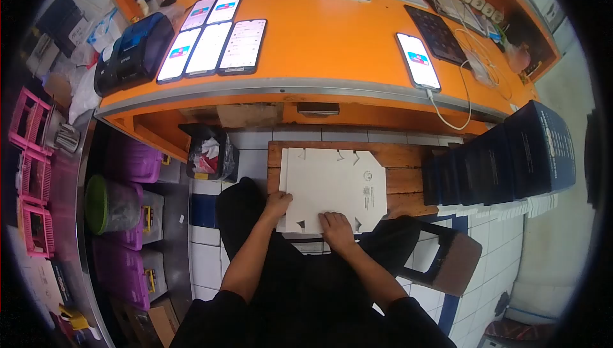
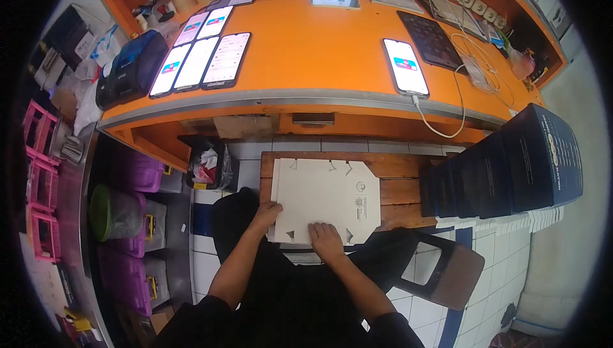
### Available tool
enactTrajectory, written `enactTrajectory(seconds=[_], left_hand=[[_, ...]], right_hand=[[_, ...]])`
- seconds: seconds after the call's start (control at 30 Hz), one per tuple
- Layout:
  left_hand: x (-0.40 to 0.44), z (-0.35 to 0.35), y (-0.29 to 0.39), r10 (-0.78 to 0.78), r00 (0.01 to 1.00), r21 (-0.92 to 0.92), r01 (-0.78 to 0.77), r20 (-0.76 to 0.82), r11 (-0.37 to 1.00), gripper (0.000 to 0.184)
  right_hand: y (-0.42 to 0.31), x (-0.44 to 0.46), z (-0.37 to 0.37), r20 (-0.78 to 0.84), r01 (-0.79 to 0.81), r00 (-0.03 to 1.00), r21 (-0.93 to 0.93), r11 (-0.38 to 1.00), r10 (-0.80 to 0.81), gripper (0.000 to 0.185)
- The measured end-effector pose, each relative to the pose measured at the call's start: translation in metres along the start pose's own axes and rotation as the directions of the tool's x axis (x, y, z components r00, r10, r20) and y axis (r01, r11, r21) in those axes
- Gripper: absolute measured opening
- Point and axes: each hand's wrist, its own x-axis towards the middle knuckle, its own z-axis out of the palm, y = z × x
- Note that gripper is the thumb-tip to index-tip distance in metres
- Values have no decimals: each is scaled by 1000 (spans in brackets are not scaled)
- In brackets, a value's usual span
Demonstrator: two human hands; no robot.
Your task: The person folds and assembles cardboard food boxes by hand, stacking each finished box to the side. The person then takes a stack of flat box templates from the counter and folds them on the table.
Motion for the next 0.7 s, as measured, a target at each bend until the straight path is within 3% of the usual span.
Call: enactTrajectory(seconds=[0.03, 0.1, 0.13, 0.2, 0.23, 0.3, 0.33, 0.37, 0.4, 0.43, 0.5, 0.53, 0.6, 0.63, 0.7], left_hand=[[2, 1, -5, -3, 1000, -5, 3, -2, 1000, 39], [2, 3, -8, 102, 989, 231, -76, -104, 970, 37], [0, 2, -6, 97, 989, 228, -70, -110, 971, 37], [-9, 2, 2, 194, 973, 418, -125, -126, 900, 38], [-16, 4, 10, 184, 975, 417, -117, -124, 901, 38], [-34, 9, 22, 275, 943, 637, -96, -189, 765, 39], [-44, 11, 31, 258, 949, 639, -85, -183, 765, 39], [-55, 13, 38, 343, 904, 683, -82, -256, 726, 39], [-62, 11, 42, 426, 848, 728, -71, -316, 682, 40], [-63, 7, 43, 408, 860, 735, -58, -307, 675, 40], [-68, -5, 36, 424, 874, 694, -152, -238, 704, 43], [-71, -9, 31, 385, 894, 703, -121, -230, 701, 43], [-75, -15, 22, 509, 859, 662, -418, 64, 622, 53], [-83, -16, 20, 478, 876, 670, -393, 65, 630, 53], [-98, -10, 30, 498, 804, 722, -551, 325, 418, 64]], right_hand=[[0, 0, 0, 15, 3, 1000, 30, 1000, -4, 37], [1, 1, 0, 33, 14, 999, 65, 998, -16, 39], [2, 2, -1, 64, -17, 998, 126, 992, 9, 42], [3, 3, 0, 105, -54, 994, 189, 981, 35, 44], [5, 5, 1, 164, -77, 985, 171, 982, 49, 38], [6, 8, 4, 239, -113, 968, 161, 980, 72, 33], [7, 14, 5, 301, -121, 951, 142, 982, 73, 24], [8, 19, 6, 366, -130, 928, 128, 983, 75, 16], [9, 26, 1, 428, -139, 900, 113, 984, 78, 14], [13, 36, -2, 486, -147, 870, 98, 984, 81, 14], [27, 45, 12, 578, -200, 810, 112, 973, 100, 12], [36, 52, 17, 601, -214, 796, 158, 964, 78, 14], [49, 77, 5, 679, -216, 732, 166, 962, 47, 20], [59, 85, 13, 700, -191, 714, 218, 957, -17, 29], [65, 108, 1, 793, -191, 606, 228, 955, -69, 33]])
